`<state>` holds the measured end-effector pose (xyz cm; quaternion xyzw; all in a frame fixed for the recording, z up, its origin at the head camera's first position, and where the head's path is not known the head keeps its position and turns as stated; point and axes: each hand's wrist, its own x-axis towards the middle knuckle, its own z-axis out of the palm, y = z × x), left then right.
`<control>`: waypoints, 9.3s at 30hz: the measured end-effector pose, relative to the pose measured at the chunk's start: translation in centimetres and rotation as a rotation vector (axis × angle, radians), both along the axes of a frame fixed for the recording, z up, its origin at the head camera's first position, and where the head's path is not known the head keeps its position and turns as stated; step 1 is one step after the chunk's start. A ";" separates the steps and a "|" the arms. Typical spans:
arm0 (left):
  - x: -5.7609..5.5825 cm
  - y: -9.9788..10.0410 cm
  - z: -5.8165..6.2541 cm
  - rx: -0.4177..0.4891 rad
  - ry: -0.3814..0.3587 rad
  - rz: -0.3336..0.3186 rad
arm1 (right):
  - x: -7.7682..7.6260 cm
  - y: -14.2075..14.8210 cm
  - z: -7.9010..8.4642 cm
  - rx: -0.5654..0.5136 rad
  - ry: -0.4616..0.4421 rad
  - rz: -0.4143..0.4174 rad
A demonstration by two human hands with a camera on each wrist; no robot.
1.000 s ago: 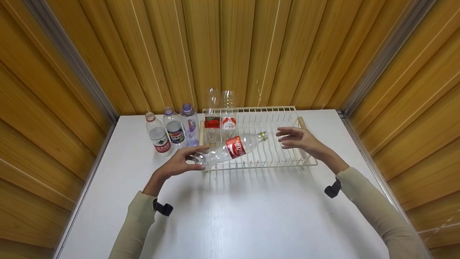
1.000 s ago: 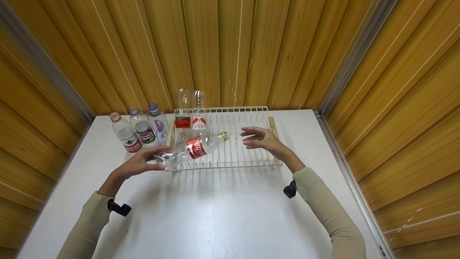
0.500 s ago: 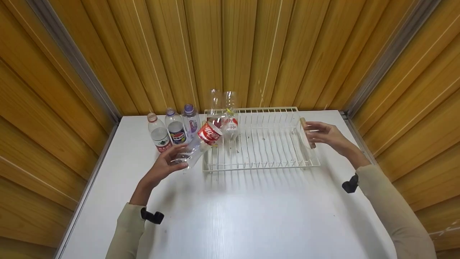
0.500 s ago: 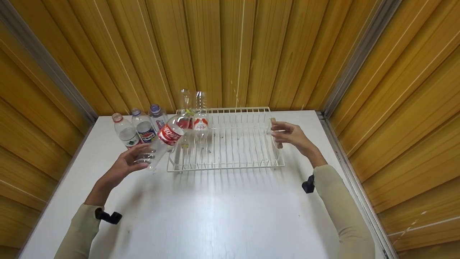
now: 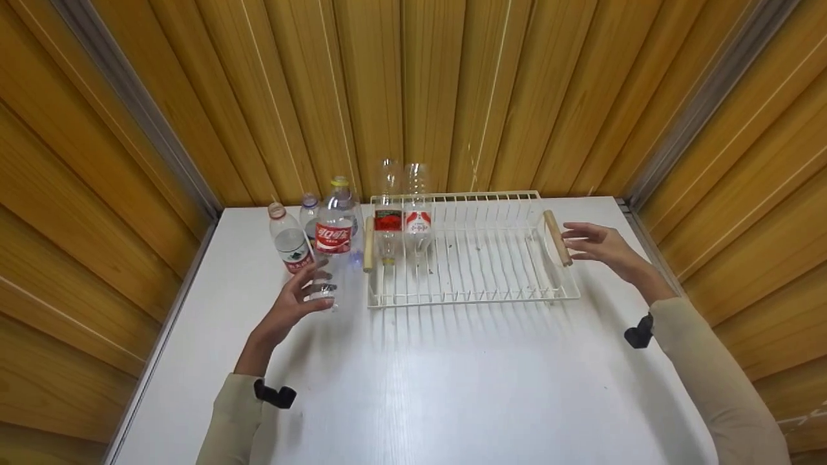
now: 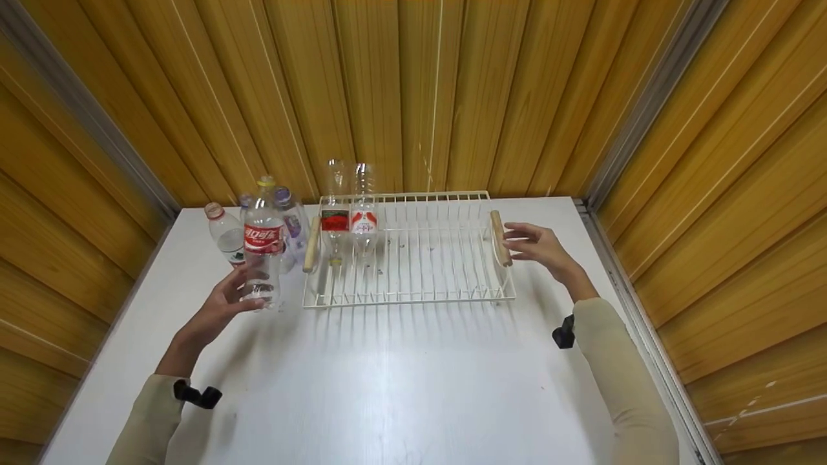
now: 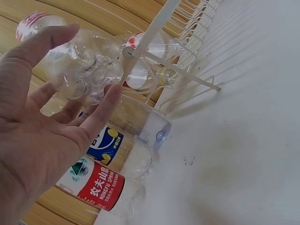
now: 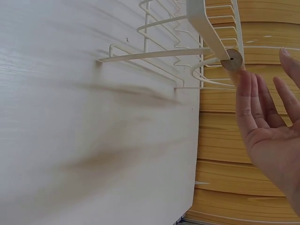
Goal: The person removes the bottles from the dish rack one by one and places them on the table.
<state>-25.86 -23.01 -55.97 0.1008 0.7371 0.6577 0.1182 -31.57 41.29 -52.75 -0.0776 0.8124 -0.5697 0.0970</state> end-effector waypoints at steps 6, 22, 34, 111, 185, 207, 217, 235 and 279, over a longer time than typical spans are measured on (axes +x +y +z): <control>0.0 -0.6 -0.9 0.013 0.013 0.035 | 0.0 0.1 -0.5 0.034 -0.008 0.012; 0.8 -2.2 -2.4 0.080 -0.039 0.164 | 0.4 1.5 -2.3 0.084 -0.060 0.032; 0.6 -4.6 -2.5 -0.099 -0.057 0.332 | 0.6 1.2 -1.8 0.100 -0.069 0.068; -4.1 -9.1 -3.3 -0.367 -0.013 0.555 | 1.5 0.5 -2.9 0.028 -0.065 0.059; -3.9 5.8 -0.5 -0.245 -0.034 -0.172 | 1.0 0.4 -1.6 0.089 -0.032 0.048; -3.8 6.0 -0.7 -0.220 -0.058 -0.207 | -5.1 -8.6 3.2 0.129 0.010 0.166; -3.7 5.8 -1.0 -0.209 -0.057 -0.186 | -8.4 -14.7 1.3 0.132 -0.047 0.262; -3.3 5.3 -1.3 -0.205 -0.052 -0.198 | -10.1 -24.0 0.1 0.199 -0.247 0.340; -3.8 5.7 -1.2 -0.220 -0.080 -0.195 | -8.7 -23.8 1.0 -0.103 -0.298 0.239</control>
